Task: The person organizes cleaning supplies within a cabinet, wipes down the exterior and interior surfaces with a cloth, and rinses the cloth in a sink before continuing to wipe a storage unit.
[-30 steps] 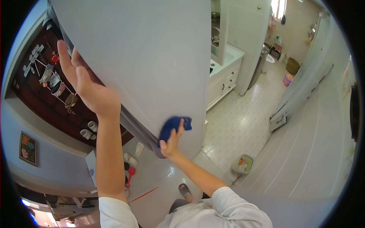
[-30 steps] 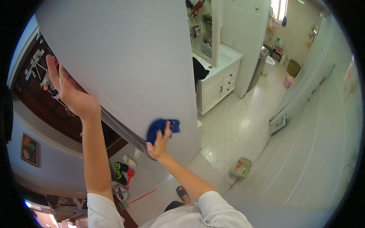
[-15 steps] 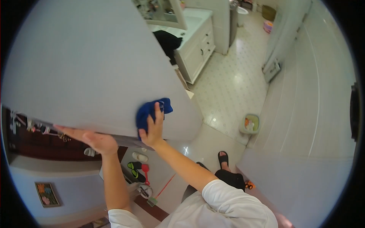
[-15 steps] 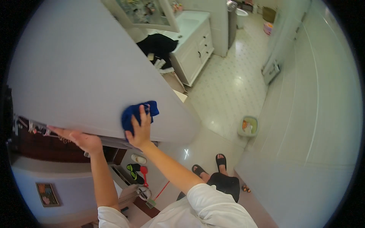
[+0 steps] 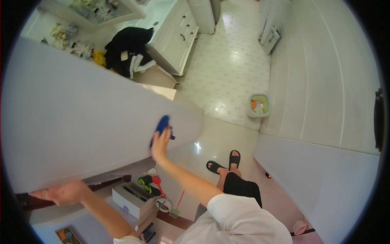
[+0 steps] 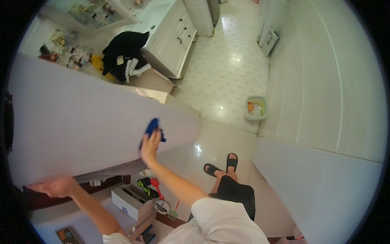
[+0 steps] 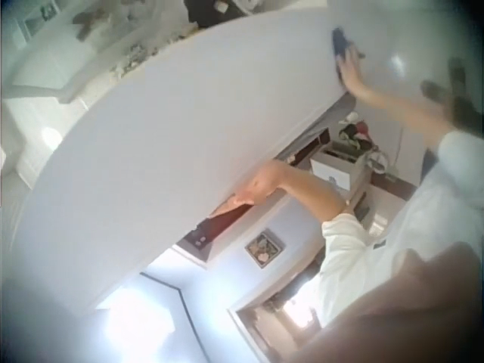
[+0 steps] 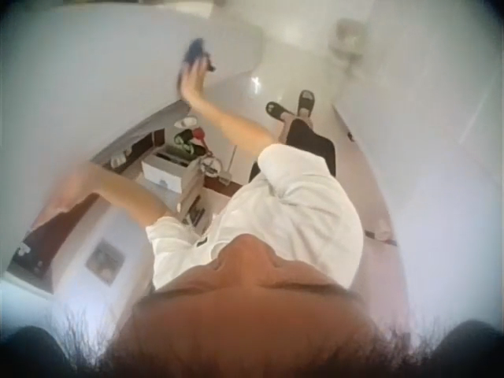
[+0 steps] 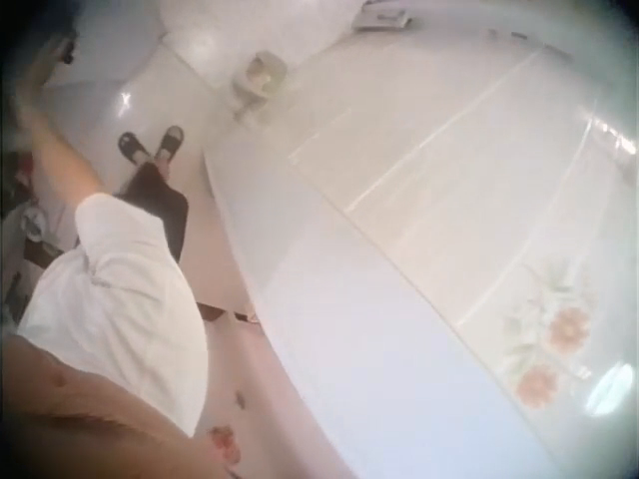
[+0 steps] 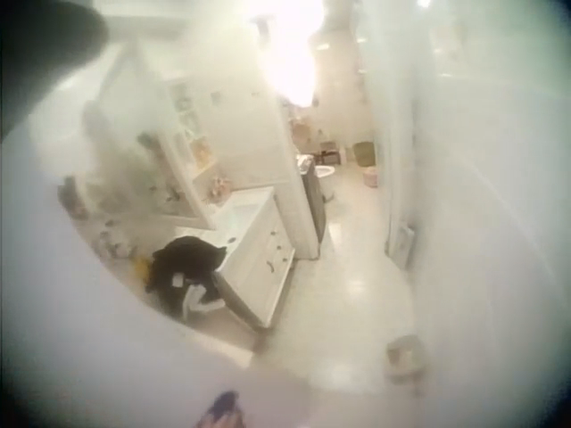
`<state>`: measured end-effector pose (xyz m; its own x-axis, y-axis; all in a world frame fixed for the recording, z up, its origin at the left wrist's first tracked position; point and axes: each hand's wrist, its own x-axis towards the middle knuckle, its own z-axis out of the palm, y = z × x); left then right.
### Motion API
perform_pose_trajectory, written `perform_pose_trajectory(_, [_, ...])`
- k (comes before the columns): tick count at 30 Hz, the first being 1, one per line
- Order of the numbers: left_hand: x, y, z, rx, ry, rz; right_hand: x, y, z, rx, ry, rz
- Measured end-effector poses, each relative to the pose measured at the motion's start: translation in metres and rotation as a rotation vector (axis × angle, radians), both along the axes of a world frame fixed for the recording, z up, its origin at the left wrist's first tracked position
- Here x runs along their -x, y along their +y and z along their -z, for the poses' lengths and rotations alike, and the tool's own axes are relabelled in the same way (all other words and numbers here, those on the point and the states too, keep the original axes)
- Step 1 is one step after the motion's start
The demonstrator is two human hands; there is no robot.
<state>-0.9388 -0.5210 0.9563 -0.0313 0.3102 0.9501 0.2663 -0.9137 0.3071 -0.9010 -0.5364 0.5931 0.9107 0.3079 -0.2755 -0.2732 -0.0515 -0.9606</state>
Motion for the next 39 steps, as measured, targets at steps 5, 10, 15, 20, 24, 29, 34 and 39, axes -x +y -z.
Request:
perform_pose_trajectory(5, [0.022,-0.021,0.018,0.009,0.060,-0.159,0.035,-0.047,-0.112,-0.385,-0.432,-0.310])
perform_pose_trajectory(10, [0.011,-0.089,0.146,0.303,0.274,-0.017,0.017,-0.043,-0.100,-0.428,-0.554,-0.301])
perform_pose_trajectory(15, [0.069,-0.137,0.283,0.795,0.470,0.055,0.016,-0.032,-0.035,-0.460,-0.685,-0.246])
perform_pose_trajectory(20, [0.106,-0.115,0.375,1.412,0.272,0.231,0.020,-0.017,0.083,-0.297,-0.418,-0.055])
perform_pose_trajectory(24, [0.115,-0.107,0.473,1.327,0.766,0.222,0.010,-0.004,0.204,-0.163,-0.254,0.098])
perform_pose_trajectory(29, [0.104,-0.089,0.606,2.040,0.493,0.251,-0.003,-0.001,0.357,0.001,0.032,0.065])
perform_pose_trajectory(34, [0.087,-0.053,0.749,1.926,0.326,0.320,-0.016,-0.003,0.476,0.514,0.253,-0.227])
perform_pose_trajectory(39, [0.071,-0.028,0.827,2.196,-0.770,0.902,0.004,-0.006,0.513,-0.001,-0.072,0.130])
